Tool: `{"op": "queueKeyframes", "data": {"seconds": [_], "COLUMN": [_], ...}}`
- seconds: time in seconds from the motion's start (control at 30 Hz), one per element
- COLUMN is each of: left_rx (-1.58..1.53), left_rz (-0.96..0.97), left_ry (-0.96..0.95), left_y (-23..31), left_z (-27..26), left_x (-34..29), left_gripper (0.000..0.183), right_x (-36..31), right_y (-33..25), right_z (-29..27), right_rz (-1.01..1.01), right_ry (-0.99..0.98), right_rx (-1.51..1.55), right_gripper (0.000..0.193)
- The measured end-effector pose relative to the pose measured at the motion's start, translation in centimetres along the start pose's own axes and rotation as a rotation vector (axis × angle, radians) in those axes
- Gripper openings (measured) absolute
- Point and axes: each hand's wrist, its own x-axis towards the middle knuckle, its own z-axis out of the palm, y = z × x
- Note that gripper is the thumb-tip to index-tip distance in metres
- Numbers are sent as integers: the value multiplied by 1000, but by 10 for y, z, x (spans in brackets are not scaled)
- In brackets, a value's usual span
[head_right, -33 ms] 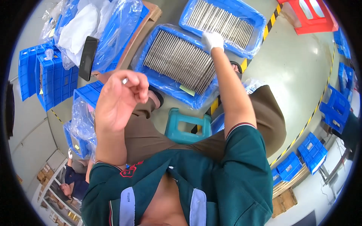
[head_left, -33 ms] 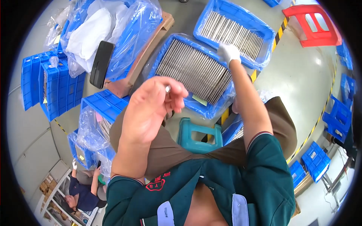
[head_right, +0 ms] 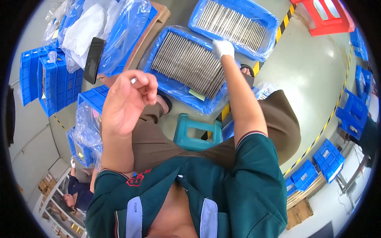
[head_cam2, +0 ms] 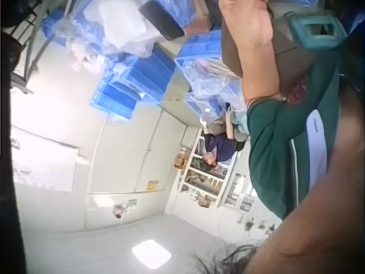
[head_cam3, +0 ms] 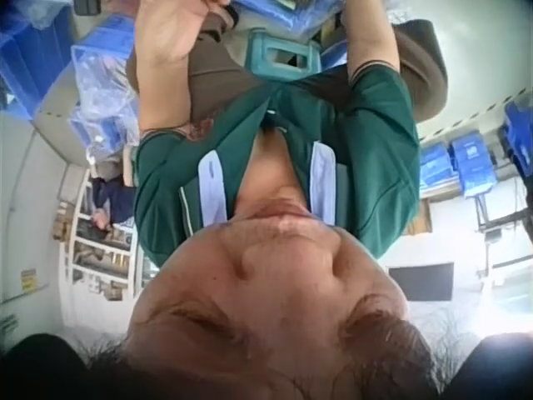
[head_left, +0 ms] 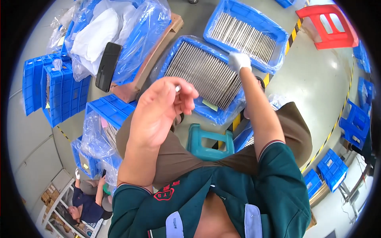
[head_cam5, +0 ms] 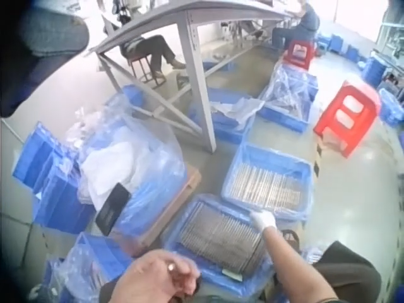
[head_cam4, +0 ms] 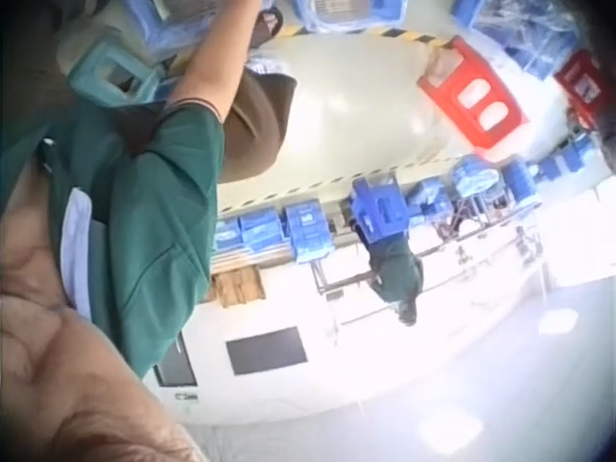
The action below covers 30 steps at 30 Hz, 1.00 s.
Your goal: The recorder sorts metal rods by picking them up from one container, inspecting them, and placing them into another.
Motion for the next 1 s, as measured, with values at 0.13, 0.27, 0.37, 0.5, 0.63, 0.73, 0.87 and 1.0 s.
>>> {"op": "queueKeyframes", "data": {"seconds": [0.13, 0.27, 0.37, 0.5, 0.63, 0.73, 0.87, 1.0], "left_rx": [-67, -90, -101, -99, -107, -109, -106, -108], "left_rz": [-8, -23, -8, 33, 45, 48, 56, 55], "left_ry": [-24, -30, -35, -5, -41, -27, -19, -44], "left_y": [-4, -5, -3, 7, 8, 11, 12, 10], "left_z": [0, -1, 0, -11, -11, -14, -18, -12], "left_x": [-4, -6, -7, -14, -13, -15, -19, -15], "left_gripper": [30, 30, 30, 31, 34, 35, 34, 33], "right_x": [-59, -85, -80, -72, -69, -76, -87, -100], "right_y": [-22, -68, -81, -107, -91, -82, -84, -48], "right_z": [81, 112, 107, 94, 117, 117, 111, 136], "right_rz": [106, 894, 1143, 1231, 1274, 1188, 1073, 925], "right_ry": [-398, -264, -127, -84, 35, -16, -87, -5], "right_rx": [105, 699, 686, 684, 562, 552, 585, 962], "right_gripper": [32, 43, 35, 32, 30, 29, 36, 27]}}
